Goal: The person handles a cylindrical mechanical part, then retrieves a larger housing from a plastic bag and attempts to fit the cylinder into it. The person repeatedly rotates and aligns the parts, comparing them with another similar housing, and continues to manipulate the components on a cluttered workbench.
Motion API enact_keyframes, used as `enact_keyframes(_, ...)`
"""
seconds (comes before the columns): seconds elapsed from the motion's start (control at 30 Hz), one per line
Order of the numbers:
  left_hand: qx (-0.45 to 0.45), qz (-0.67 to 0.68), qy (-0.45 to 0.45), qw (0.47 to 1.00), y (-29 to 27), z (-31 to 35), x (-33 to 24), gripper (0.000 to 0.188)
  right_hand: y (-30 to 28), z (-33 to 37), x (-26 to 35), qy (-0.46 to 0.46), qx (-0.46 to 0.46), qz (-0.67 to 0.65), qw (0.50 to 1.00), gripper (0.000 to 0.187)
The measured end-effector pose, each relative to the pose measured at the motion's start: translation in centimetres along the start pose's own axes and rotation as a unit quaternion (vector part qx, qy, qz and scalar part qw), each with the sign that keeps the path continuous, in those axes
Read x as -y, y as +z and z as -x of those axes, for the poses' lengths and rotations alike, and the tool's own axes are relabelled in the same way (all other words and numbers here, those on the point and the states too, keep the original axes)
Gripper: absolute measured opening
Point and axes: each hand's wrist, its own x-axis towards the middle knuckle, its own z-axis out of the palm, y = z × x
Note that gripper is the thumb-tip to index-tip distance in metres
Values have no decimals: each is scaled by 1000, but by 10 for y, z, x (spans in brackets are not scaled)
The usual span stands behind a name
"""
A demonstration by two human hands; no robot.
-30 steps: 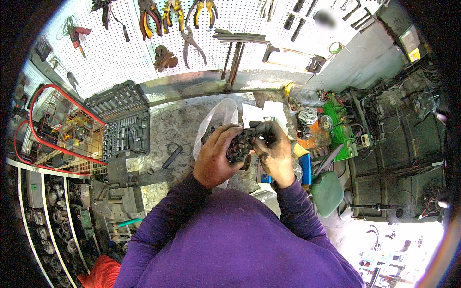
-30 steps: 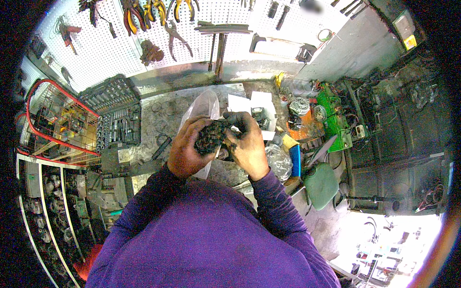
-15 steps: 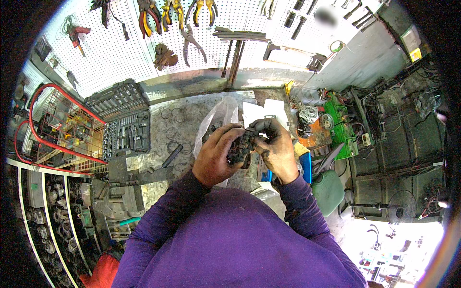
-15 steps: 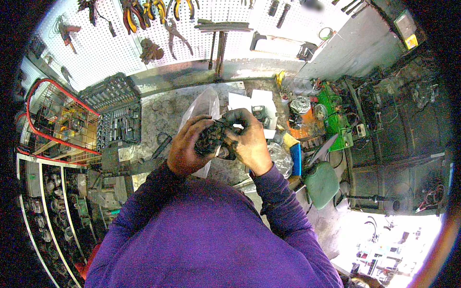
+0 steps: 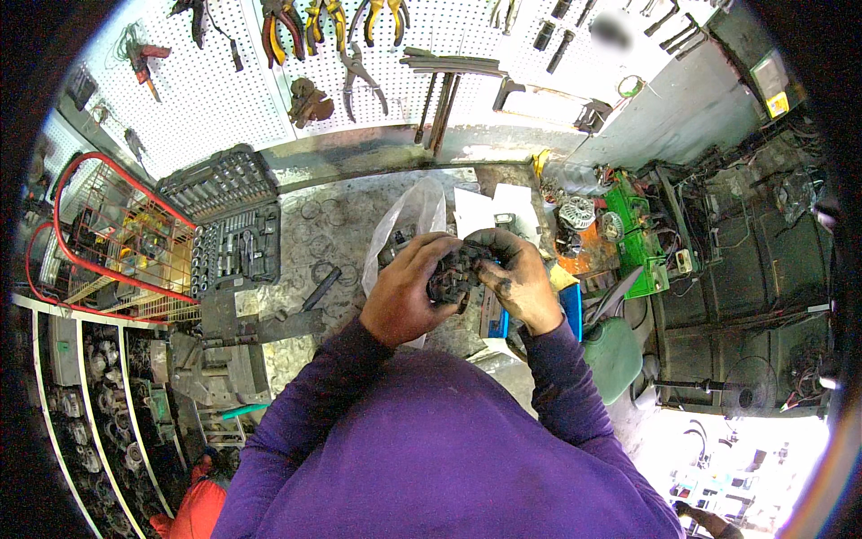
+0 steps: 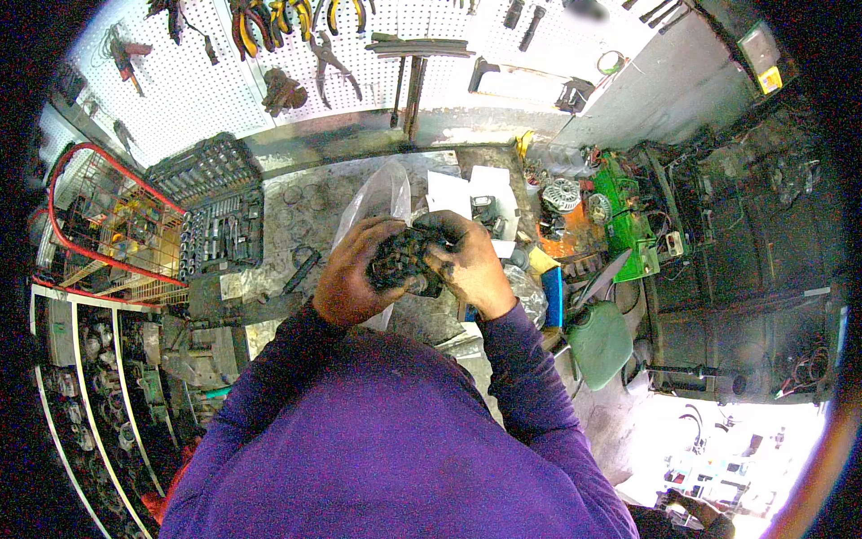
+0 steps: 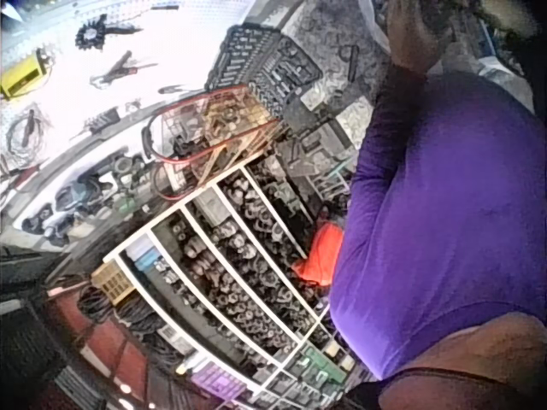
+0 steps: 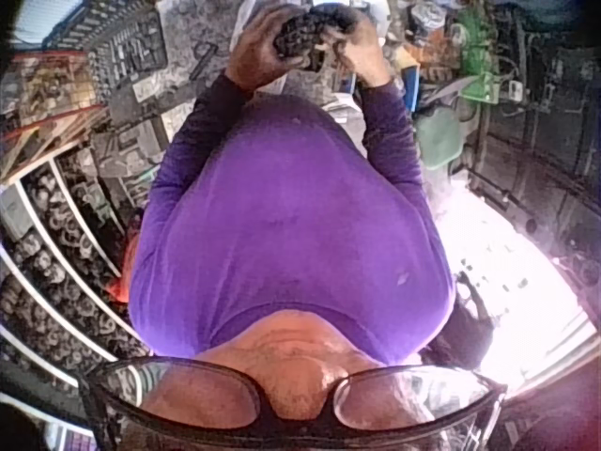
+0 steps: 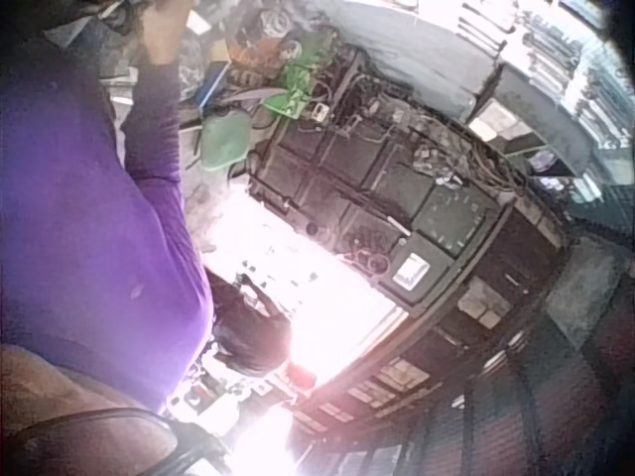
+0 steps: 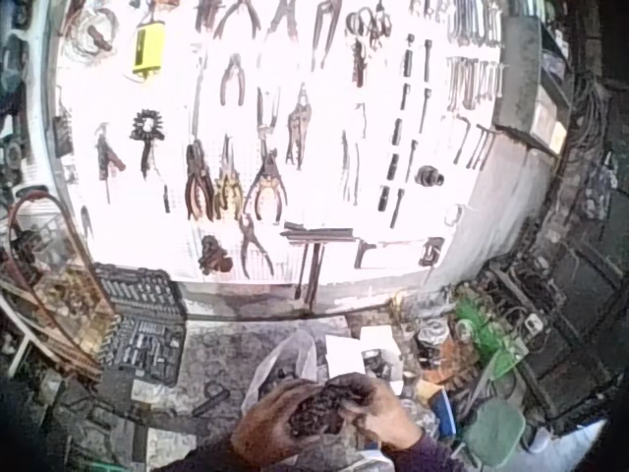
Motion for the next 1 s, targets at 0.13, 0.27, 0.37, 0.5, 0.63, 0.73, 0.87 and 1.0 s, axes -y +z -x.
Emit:
enact_keyframes(0.13,12,-6,-18,1000,0,-2,-1,75,3,-2,-7,10,-4,-31,999,22)
enact_keyframes(0.27,16,-2,-49,999,3,-4,5,74,8,-7,-27,19,-29,-18,999,19)
enact_keyframes(0.37,14,20,-100,995,6,-9,14,75,14,-20,-47,48,-70,-25,996,29)
enact_keyframes(0.5,87,203,-182,958,-4,-23,34,68,7,-46,-61,169,8,-132,977,26)
enact_keyframes(0.63,167,318,-284,889,-22,-40,54,46,-3,-58,-55,269,89,-376,882,16)
enact_keyframes(0.73,135,441,-349,816,-24,-43,53,40,-5,-64,-48,329,99,-434,833,13)
enact_keyframes(0.87,94,449,-386,800,-21,-39,45,30,-2,-67,-56,344,134,-466,804,19)
enact_keyframes(1.0,82,490,-397,772,-20,-36,46,28,-4,-66,-77,319,168,-432,826,25)
